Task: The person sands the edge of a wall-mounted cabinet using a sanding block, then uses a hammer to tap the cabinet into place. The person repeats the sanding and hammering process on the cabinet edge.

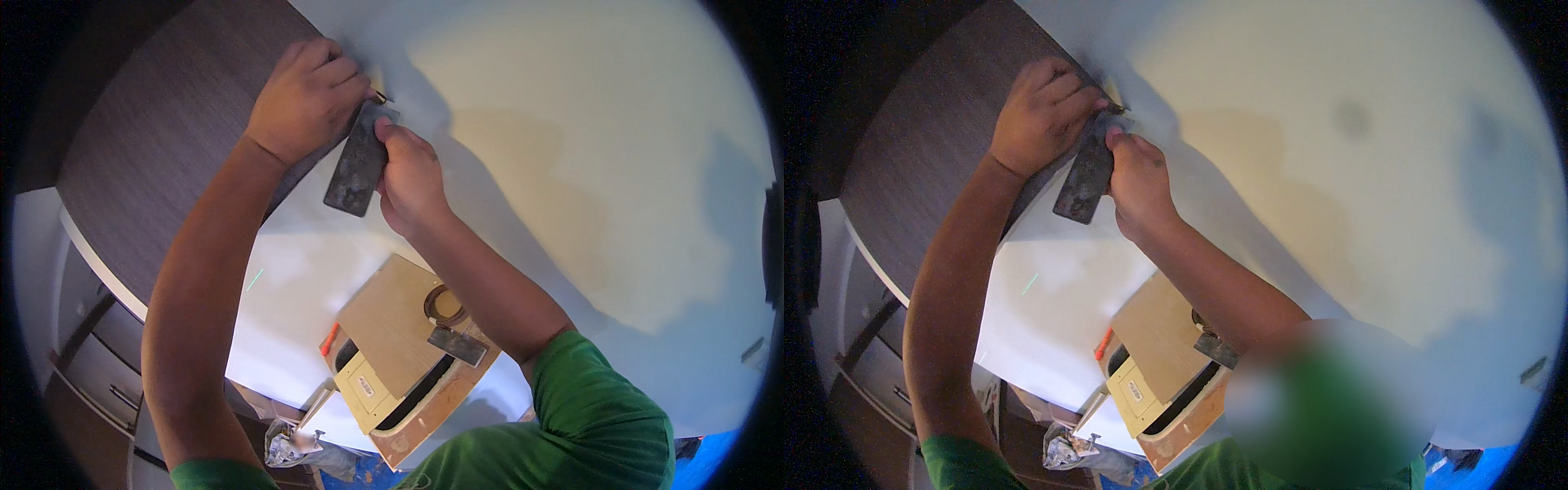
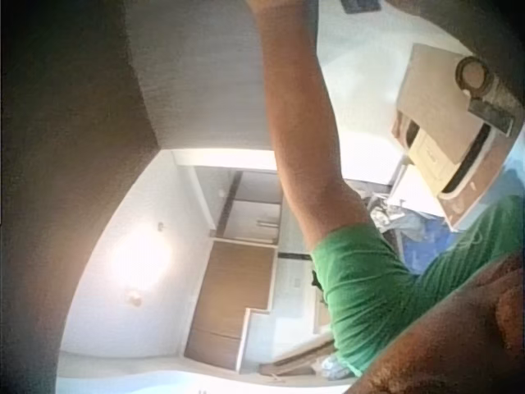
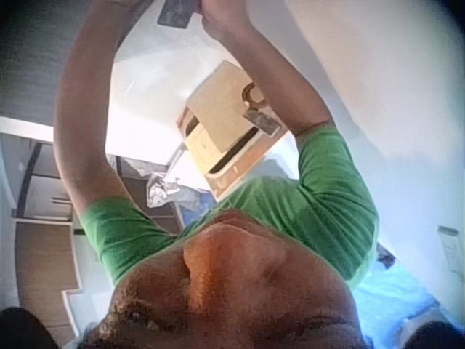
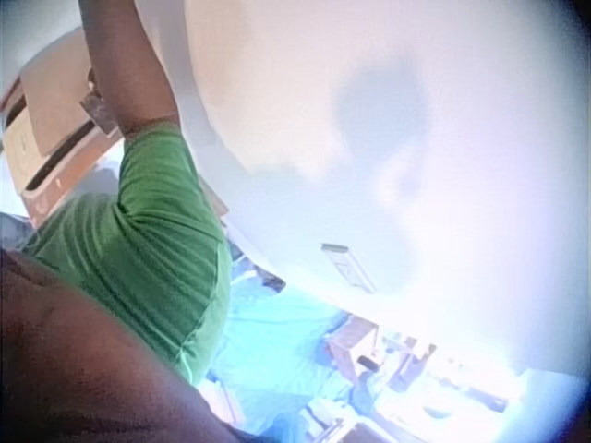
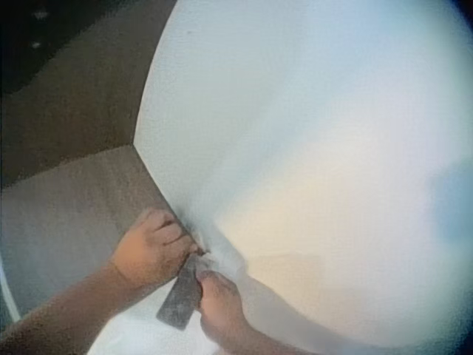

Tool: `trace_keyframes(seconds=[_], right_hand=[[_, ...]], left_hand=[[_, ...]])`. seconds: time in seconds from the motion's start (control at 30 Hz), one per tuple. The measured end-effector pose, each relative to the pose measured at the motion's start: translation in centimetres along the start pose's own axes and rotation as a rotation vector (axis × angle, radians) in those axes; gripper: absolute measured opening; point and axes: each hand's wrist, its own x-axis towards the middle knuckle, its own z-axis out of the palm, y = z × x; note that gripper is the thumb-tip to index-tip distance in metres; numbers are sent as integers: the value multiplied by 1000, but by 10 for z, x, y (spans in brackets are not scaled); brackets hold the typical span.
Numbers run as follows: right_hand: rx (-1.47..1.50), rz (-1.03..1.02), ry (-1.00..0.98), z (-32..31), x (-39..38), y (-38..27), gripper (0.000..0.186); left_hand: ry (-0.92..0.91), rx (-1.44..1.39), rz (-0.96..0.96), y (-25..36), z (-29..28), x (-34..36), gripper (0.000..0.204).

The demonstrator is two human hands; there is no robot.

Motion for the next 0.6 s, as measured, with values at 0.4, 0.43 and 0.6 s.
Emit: trace_keyframes(seconds=[0.4, 0.43, 0.6], right_hand=[[200, -81, 88, 9, 8, 16, 25], [186, -90, 99, 11, 10, 19, 25], [159, -141, 125, 13, 16, 25, 22]], left_hand=[[-160, -406, -233, -2, -5, 1, 15], [-173, -395, -256, -1, -7, 2, 15], [-273, -176, -269, 8, -16, 7, 17]])
